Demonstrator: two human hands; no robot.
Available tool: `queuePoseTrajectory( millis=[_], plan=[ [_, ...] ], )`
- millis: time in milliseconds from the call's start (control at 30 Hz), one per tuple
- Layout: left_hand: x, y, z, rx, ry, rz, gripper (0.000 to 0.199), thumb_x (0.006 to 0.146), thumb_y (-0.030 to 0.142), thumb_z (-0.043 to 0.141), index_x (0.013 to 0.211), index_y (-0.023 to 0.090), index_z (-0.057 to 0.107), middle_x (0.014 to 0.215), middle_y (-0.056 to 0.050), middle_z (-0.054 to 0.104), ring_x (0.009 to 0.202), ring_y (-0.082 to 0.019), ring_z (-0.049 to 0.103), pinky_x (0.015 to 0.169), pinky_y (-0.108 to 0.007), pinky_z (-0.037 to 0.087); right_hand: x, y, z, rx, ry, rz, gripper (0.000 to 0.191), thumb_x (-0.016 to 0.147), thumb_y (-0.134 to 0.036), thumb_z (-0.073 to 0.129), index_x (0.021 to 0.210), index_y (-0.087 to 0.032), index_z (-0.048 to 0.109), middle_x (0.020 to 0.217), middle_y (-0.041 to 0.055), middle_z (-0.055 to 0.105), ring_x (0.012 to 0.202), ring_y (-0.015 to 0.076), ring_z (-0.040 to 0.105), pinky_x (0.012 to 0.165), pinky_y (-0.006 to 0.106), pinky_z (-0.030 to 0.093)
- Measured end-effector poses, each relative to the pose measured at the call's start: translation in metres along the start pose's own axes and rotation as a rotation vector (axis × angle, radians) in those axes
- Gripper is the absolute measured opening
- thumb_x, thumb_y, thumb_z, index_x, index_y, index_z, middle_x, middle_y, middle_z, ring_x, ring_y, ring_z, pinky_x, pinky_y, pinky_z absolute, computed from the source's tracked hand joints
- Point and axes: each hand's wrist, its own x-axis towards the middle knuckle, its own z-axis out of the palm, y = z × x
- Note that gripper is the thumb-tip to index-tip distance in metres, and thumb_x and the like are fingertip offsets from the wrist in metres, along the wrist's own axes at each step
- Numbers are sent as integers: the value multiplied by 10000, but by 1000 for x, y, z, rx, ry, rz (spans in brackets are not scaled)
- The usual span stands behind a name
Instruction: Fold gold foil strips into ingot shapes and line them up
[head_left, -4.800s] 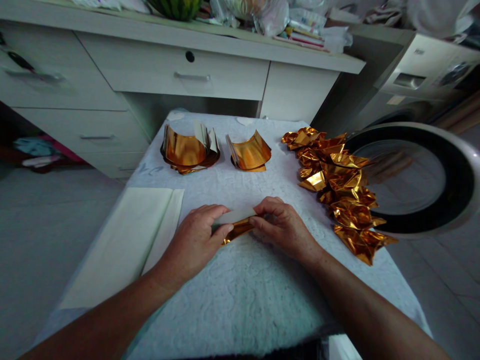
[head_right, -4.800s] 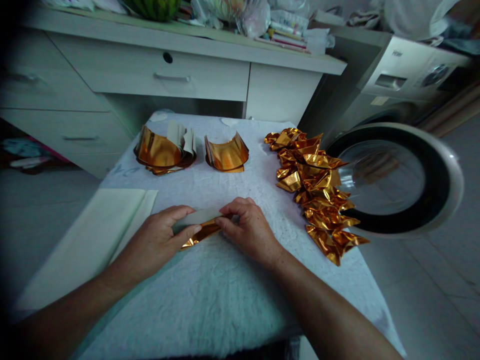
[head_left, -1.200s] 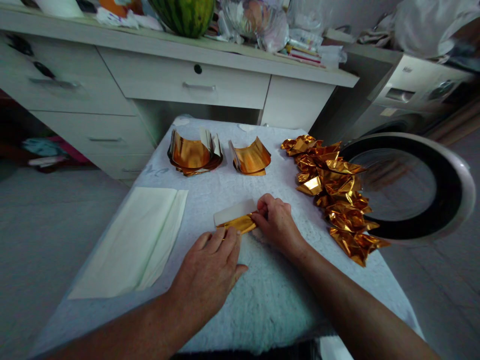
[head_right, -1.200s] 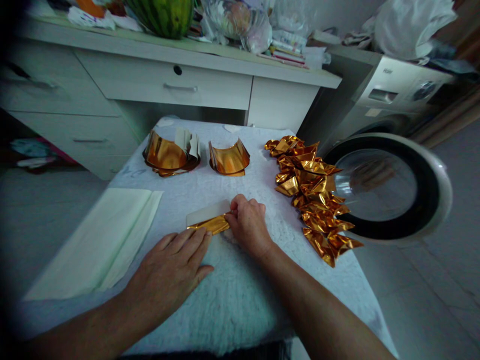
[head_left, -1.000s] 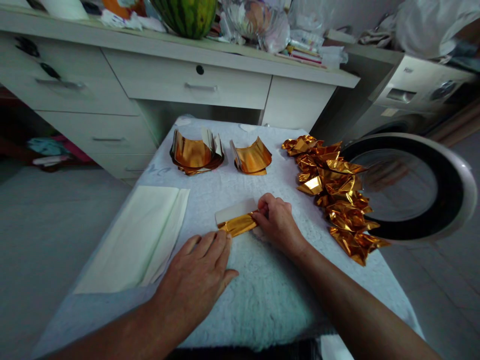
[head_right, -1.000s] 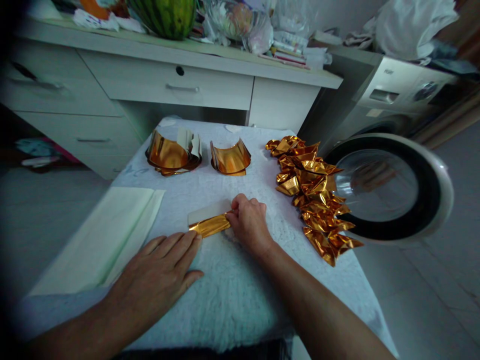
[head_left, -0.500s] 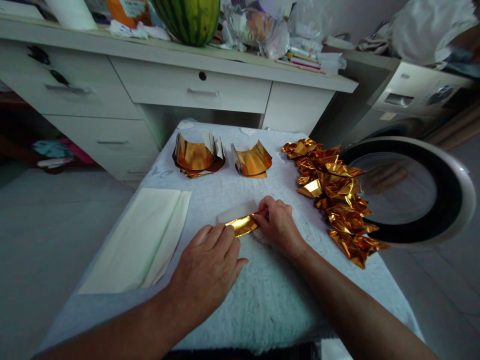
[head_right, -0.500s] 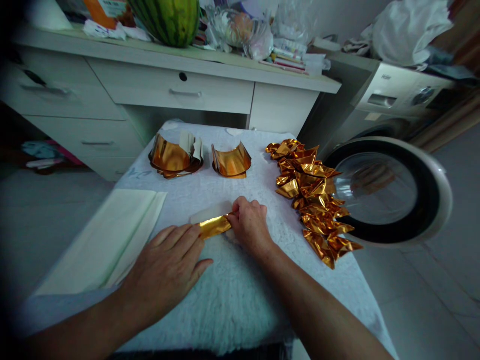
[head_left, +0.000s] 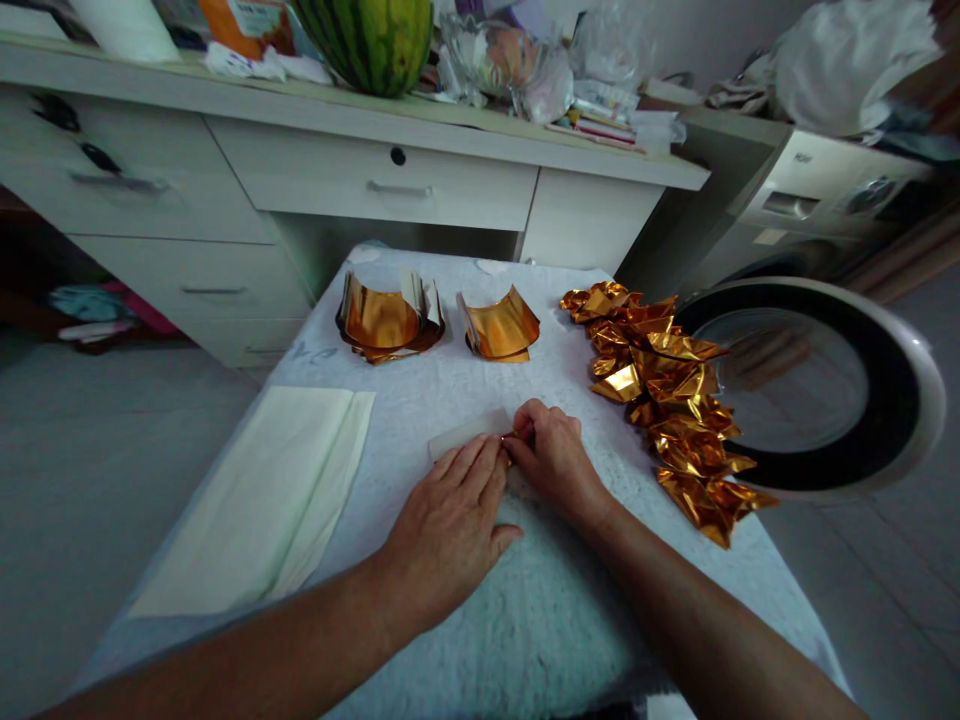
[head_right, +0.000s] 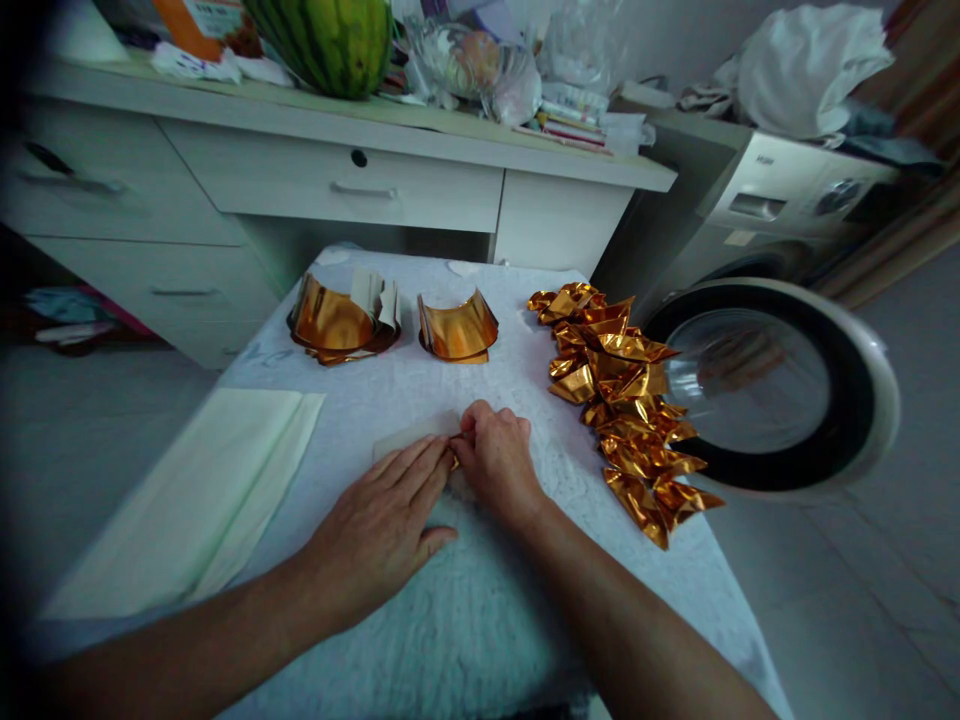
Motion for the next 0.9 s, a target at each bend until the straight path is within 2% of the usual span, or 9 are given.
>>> queuePoseTrajectory(
  millis=[200,400,500,600,700,767,867,900],
  plan=[
    [-17,-10,-6,-22,-48,3,723,853,532,643,1403,87,495,1484,-166,485,1366,-307,463,1143,-464,370,0,-1,-1,6,-15,8,115,840,-173,656,871,-197,548,771,2,647,831,210,535,794,334,285],
    [-49,-30,-3,-40,-6,106,755,846,557,636,1448,150,434,1528,-152,432,1398,-303,421,1117,-473,390,-1,-3,-2,-17,-35,-15,96,855,-175,651,804,-205,576,775,1,646,828,205,522,784,334,284],
    [-58,-37,-3,-58,4,132,740,853,544,631,1451,161,424,1521,-145,446,1390,-289,432,1108,-459,401,-2,-7,-2,-109,0,-25,80,849,-179,661,797,-208,608,851,36,639,871,229,510,761,339,286],
    [-59,-38,-6,-48,11,139,737,836,523,662,1427,135,452,1484,-172,486,1352,-305,476,1087,-462,427,-3,-9,-1,-195,41,-107,58,878,-172,623,837,-210,637,925,64,619,895,241,494,746,342,300],
    [-58,-37,-8,-43,4,119,729,810,498,701,1403,136,480,1449,-179,519,1316,-324,507,1053,-471,463,-4,-9,1,-176,-32,-228,160,915,-110,528,849,-204,639,883,46,621,828,207,496,749,332,329],
    [-57,-36,-8,-51,-1,104,715,807,485,710,1398,149,488,1434,-169,529,1309,-328,510,1040,-473,478,-5,-9,2,-158,-71,-249,185,919,-95,496,867,-199,640,878,41,625,820,195,507,770,328,345],
    [-58,-35,-7,-66,8,101,681,827,470,693,1396,157,491,1430,-158,531,1317,-323,501,1050,-466,474,-8,-12,2,-175,-68,-222,72,910,-222,561,912,-190,625,908,52,616,854,210,516,796,348,355],
    [-59,-35,-6,-65,18,107,664,837,468,681,1391,152,497,1426,-158,537,1317,-320,501,1056,-463,470,-9,-14,2,-191,-65,-214,115,897,-299,593,920,-189,614,920,58,609,864,221,512,796,359,356]
  ],
)
